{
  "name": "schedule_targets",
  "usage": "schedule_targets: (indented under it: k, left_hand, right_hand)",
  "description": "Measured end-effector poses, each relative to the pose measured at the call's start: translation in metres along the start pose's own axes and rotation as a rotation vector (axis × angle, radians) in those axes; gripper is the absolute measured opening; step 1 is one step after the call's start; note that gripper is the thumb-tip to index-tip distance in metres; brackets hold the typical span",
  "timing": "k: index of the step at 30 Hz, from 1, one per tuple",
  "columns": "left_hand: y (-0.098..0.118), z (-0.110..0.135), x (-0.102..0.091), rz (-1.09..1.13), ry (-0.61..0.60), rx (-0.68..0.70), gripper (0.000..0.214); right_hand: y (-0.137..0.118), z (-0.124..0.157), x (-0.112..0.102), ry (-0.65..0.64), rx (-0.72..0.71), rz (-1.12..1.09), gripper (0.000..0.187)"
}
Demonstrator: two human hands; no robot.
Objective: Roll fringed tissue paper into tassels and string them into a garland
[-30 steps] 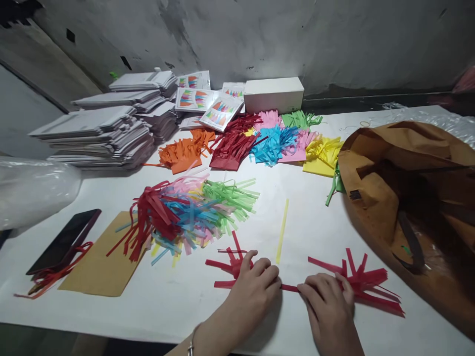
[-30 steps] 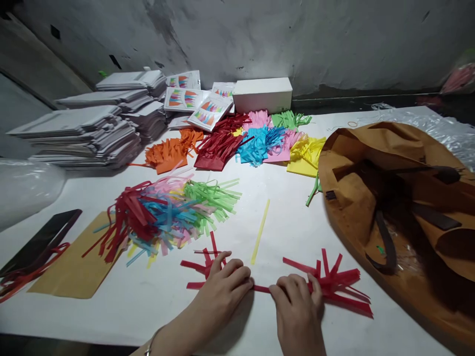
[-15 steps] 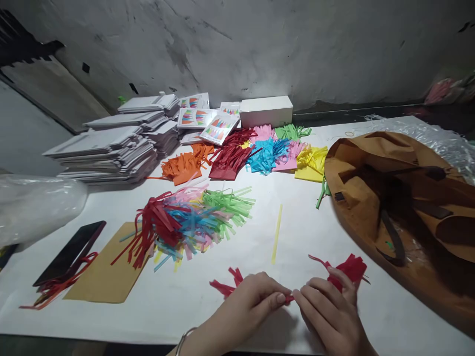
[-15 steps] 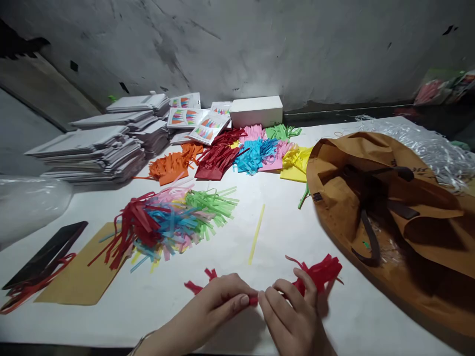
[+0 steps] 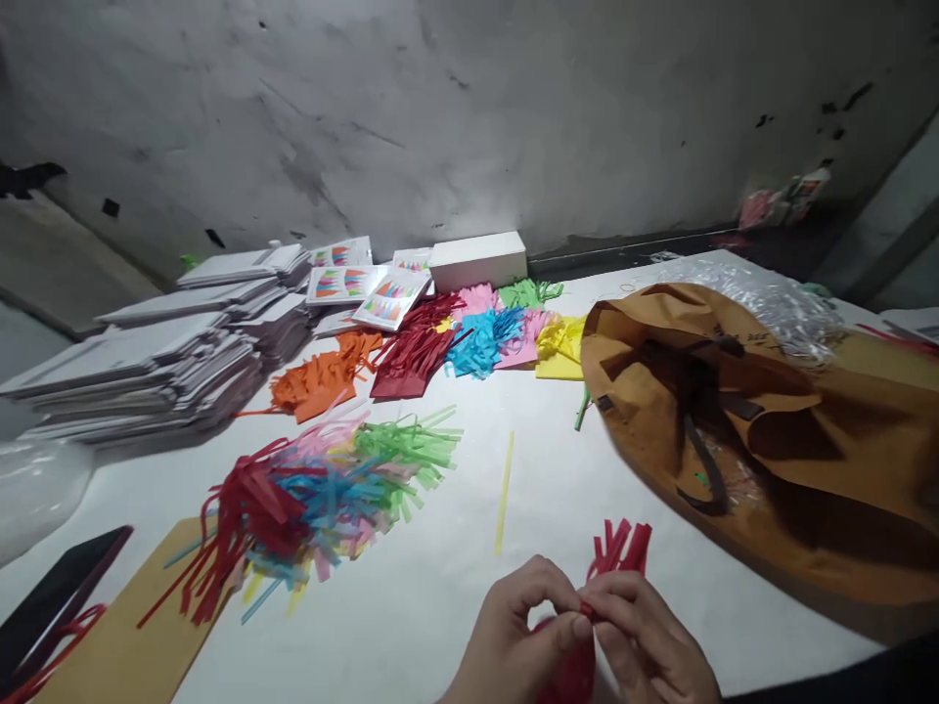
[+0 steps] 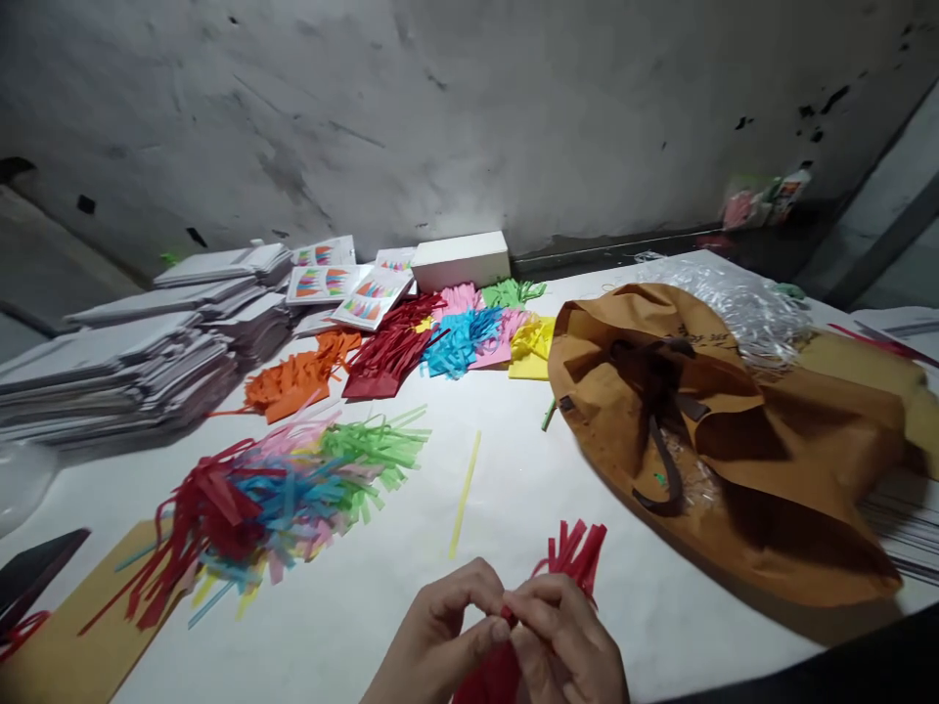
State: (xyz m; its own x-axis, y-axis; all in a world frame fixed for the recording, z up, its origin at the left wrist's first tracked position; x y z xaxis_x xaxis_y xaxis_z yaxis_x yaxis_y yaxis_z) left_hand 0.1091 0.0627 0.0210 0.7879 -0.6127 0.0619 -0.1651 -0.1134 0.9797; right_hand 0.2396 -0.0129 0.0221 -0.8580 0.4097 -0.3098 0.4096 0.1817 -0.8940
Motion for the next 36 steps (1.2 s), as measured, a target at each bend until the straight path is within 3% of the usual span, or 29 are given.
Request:
schedule_targets:
  k: [3,7,11,13,17,21,25,28,32,36]
  left_hand:
    - [0.001,-0.009,0.014,-0.053,-0.111,0.02,0.034]
    - [0.009,-0.028,0.025,-0.171,-0.248,0.013,0.026]
    - [0.029,-0.052,0.042,-0.338,-0.379,0.309,0.009]
    - [0.033,-0.061,0.055,-0.376,-0.462,0.407,0.01]
    - [0.028,-0.08,0.07,-0.49,-0.482,0.461,0.016]
    - [0.019,-0.096,0.084,-0.452,-0.556,0.403,0.016]
    - [0.009,-0.115,0.091,-0.346,-0.604,0.163,0.024]
    - [0.005,-0.145,0.099,-0.419,-0.559,0.21,0.023]
    - [-0.017,-0.198,0.142,-0.683,-0.678,0.448,0.025]
    - [-0.054,-0.245,0.192,-0.639,-0.708,0.514,0.012]
  right_hand:
    - [0.008,0.004,-0.008,0.155,0.02,-0.057,0.027]
    - [0.011,0.005,-0.025,0.24,-0.025,0.012,0.034]
    - [0.013,0.007,-0.048,0.324,-0.117,0.281,0.044]
    - [0.018,0.002,-0.058,0.233,-0.094,0.261,0.041]
    - [0.033,-0.014,-0.07,-0.086,0.163,-0.017,0.023]
    - [0.048,-0.02,-0.077,-0.137,0.297,-0.066,0.041]
    - [0.062,-0.015,-0.086,-0.075,0.322,0.003,0.036]
    - [0.07,-0.018,-0.107,0.043,0.34,0.05,0.03]
    - [0.088,-0.035,-0.146,0.218,0.471,0.129,0.033]
    - [0.108,-0.046,-0.169,0.273,0.609,0.145,0.039]
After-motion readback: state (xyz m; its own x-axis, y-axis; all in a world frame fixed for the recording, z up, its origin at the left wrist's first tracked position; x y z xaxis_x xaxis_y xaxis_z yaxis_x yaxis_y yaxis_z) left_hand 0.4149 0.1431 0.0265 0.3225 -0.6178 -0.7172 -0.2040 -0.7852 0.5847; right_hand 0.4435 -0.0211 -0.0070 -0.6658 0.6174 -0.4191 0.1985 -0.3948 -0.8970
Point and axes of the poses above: each hand's wrist, its own z-axis away from the middle knuckle, its own x-axis out of the palm, y = z × x, the point moved 5 cm from there along -z, towards the middle knuckle, and after that the axes turned 13 degrees about x, right-handed, at the moved point
